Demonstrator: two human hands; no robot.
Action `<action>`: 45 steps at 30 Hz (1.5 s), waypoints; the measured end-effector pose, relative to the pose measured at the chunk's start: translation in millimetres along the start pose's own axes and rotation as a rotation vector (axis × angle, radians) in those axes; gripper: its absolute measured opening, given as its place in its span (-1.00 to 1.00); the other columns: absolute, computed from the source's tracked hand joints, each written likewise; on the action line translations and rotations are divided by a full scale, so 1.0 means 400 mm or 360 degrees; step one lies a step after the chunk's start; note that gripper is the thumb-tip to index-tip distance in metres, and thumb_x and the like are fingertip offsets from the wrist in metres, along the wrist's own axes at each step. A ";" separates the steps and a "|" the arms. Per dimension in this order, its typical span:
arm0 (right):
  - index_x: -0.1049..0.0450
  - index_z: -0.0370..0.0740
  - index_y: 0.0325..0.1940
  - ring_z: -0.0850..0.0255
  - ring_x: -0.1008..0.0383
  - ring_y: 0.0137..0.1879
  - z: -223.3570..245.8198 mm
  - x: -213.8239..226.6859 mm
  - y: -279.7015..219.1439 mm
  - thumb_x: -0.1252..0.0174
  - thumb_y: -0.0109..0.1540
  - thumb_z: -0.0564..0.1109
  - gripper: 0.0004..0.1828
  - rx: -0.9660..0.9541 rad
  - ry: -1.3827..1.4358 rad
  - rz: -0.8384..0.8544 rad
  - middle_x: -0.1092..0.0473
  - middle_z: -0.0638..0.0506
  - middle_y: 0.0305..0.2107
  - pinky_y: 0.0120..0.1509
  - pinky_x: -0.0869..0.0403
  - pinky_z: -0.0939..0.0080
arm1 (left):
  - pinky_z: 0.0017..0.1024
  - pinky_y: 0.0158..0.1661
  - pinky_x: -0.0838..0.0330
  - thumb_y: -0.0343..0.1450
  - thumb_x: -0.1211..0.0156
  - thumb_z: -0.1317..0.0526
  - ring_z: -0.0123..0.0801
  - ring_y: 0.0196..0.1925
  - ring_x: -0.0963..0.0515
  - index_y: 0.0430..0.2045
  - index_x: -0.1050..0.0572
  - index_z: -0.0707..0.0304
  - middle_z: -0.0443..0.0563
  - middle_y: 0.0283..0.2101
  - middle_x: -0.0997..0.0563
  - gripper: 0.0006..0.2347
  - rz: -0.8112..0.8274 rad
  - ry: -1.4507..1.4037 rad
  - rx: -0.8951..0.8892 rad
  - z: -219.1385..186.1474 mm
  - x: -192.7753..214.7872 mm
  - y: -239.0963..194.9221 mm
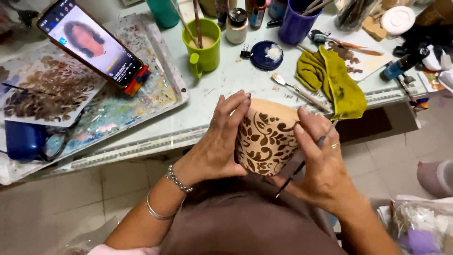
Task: Painting detailed floral patterns on a ceramic cup using a fine-tipped brush
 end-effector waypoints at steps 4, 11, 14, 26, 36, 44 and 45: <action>0.16 -0.23 0.31 -0.23 0.00 0.39 -0.023 0.025 -0.004 -0.27 0.00 0.24 0.05 -0.0030 0.0143 -0.0088 0.02 -0.38 0.22 0.49 0.01 -0.26 | 0.12 0.38 0.07 0.15 -0.40 -0.10 0.19 0.39 0.02 0.24 0.23 0.30 0.29 0.24 0.06 -0.03 -0.0142 0.0018 -0.0117 0.009 0.005 -0.002; 0.19 -0.26 0.32 -0.06 0.09 0.46 -0.057 0.064 -0.033 -0.24 -0.07 -0.06 0.02 -0.0269 0.0540 -0.0406 0.15 -0.20 0.30 0.57 -0.10 -0.13 | 0.18 0.40 0.23 0.15 -0.43 -0.01 0.18 0.41 0.07 0.23 0.20 0.21 0.22 0.27 0.08 -0.07 -0.0249 -0.0124 -0.0139 0.032 0.021 -0.017; 0.13 -0.28 0.26 -0.07 -0.03 0.37 -0.070 0.063 -0.058 -0.16 -0.05 -0.10 -0.10 -0.0471 0.0697 -0.0513 0.09 -0.25 0.26 0.50 -0.16 -0.08 | 0.16 0.40 0.16 0.13 -0.48 0.04 0.18 0.40 0.06 0.23 0.19 0.22 0.22 0.26 0.08 -0.05 -0.0273 -0.0160 -0.0161 0.034 0.022 -0.015; 0.08 -0.27 0.25 -0.08 -0.21 0.20 -0.072 0.055 -0.091 0.19 0.24 0.01 -0.44 -0.0651 0.0941 -0.0700 -0.04 -0.37 0.19 0.31 -0.33 -0.07 | 0.07 0.40 0.06 0.05 -0.56 0.06 0.09 0.40 0.06 0.24 0.25 0.18 0.19 0.26 0.11 0.04 -0.0314 -0.0104 -0.0128 0.045 0.007 -0.029; -0.02 -0.41 0.14 -0.06 -0.36 0.03 -0.072 0.052 -0.098 0.32 0.32 0.03 -0.53 -0.0787 0.0858 -0.0752 -0.20 -0.35 0.03 0.13 -0.44 0.07 | 0.04 0.39 0.02 0.02 -0.56 0.05 0.15 0.39 0.02 0.23 0.25 0.23 0.24 0.25 0.08 0.07 -0.0335 -0.0178 -0.0071 0.037 -0.011 -0.045; -0.13 -0.43 0.11 -0.09 -0.34 0.05 -0.102 0.029 -0.142 0.32 0.34 0.11 -0.48 -0.0805 0.0988 -0.0941 -0.20 -0.33 -0.03 0.12 -0.47 0.02 | 0.02 0.37 0.03 -0.01 -0.51 -0.02 0.10 0.37 -0.01 0.22 0.24 0.30 0.28 0.23 0.04 0.07 -0.0306 -0.0210 0.0009 0.038 -0.036 -0.061; -0.15 -0.42 0.10 -0.04 -0.30 0.10 -0.103 0.029 -0.146 0.32 0.35 0.13 -0.47 -0.0805 0.0998 -0.0984 -0.15 -0.27 -0.03 0.14 -0.50 0.01 | 0.02 0.37 0.00 0.01 -0.49 -0.04 0.11 0.36 -0.03 0.21 0.23 0.32 0.30 0.23 0.03 0.05 -0.0316 -0.0193 -0.0002 0.036 -0.038 -0.062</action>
Point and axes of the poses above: each hand's wrist, its own y-axis towards the middle knuckle, its own x-axis out of the back of the hand, z = x × y, the point moved 5 cm from there along y, towards the middle knuckle
